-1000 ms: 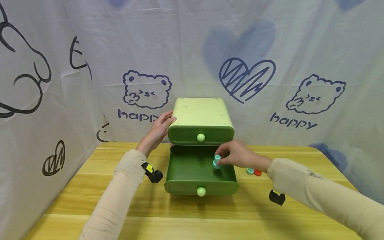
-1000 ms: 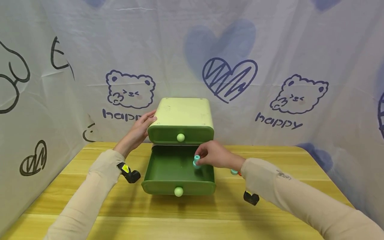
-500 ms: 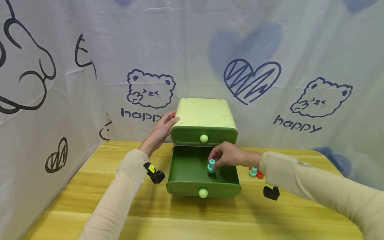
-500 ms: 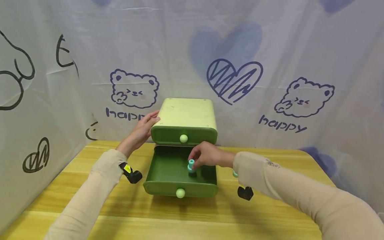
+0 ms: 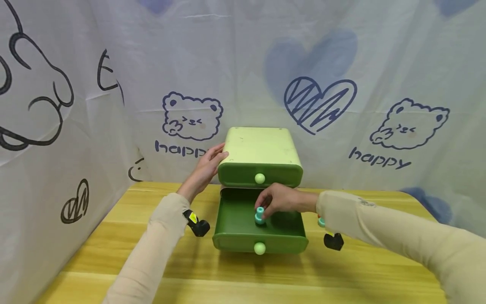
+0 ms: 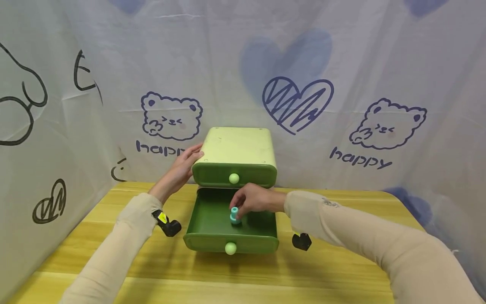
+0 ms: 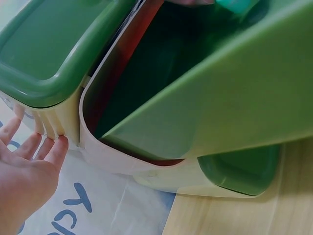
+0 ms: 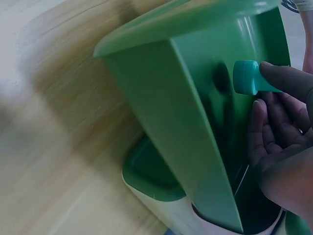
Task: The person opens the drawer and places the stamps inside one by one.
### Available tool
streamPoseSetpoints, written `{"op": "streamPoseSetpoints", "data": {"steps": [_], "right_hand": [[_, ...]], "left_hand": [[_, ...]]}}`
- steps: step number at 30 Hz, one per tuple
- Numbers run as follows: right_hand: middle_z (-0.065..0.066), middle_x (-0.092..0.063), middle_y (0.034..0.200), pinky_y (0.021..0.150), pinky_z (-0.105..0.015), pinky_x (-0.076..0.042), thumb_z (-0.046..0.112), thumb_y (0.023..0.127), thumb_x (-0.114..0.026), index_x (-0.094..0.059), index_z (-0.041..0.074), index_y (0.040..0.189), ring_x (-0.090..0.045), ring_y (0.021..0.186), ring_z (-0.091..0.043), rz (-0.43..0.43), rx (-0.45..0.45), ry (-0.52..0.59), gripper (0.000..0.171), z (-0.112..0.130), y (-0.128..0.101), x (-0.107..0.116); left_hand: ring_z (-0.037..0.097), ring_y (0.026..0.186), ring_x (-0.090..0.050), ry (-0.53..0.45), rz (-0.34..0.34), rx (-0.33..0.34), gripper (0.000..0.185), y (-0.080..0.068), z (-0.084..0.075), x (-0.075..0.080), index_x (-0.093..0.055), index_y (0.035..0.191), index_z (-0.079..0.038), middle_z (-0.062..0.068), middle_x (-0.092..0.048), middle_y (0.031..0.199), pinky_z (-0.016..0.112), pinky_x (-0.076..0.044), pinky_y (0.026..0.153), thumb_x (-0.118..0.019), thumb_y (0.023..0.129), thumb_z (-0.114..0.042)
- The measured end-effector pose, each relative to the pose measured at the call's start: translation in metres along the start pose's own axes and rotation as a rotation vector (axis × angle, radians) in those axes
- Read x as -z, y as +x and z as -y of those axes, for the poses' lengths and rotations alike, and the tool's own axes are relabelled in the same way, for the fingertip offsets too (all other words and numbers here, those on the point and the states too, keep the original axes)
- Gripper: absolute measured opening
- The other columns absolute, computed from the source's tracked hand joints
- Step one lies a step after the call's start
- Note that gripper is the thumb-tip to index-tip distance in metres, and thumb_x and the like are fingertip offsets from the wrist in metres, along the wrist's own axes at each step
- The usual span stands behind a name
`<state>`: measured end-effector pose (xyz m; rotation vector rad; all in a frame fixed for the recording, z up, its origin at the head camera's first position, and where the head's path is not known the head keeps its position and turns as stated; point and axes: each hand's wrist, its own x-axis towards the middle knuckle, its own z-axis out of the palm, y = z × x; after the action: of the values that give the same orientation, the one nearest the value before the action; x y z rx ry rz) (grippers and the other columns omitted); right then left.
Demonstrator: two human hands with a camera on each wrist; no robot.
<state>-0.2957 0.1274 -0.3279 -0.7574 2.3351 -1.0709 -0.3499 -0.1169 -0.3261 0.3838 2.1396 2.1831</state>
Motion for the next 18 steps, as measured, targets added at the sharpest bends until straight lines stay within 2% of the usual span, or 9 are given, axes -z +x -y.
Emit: {"op": "streamPoseSetpoints", "data": {"steps": [7,18], "right_hand": [[-0.003,-0.070,0.085,0.072,-0.029,-0.056,-0.007,0.076,-0.076,-0.072,-0.003,0.094,-0.064,0.079,-0.013,0.026,-0.005,0.037,0.020,-0.0006,0.0050,-0.0064],[-0.002,-0.071,0.088,0.070,-0.027,-0.055,-0.005,0.077,-0.076,-0.073,0.000,0.096,-0.063,0.080,-0.012,-0.004,-0.010,-0.023,0.020,-0.0012,0.0074,-0.0100]], "left_hand": [[0.027,0.138,-0.031,0.002,0.000,-0.003,0.060,0.0006,0.0023,-0.0006,-0.030,0.152,-0.010,0.012,-0.029,0.153,0.042,-0.030,0.112,-0.053,0.099,-0.025],[0.027,0.138,-0.030,0.010,0.004,-0.014,0.060,0.0005,0.0026,0.0011,-0.028,0.152,-0.010,0.013,-0.028,0.154,0.043,-0.028,0.113,-0.051,0.099,-0.027]]}}
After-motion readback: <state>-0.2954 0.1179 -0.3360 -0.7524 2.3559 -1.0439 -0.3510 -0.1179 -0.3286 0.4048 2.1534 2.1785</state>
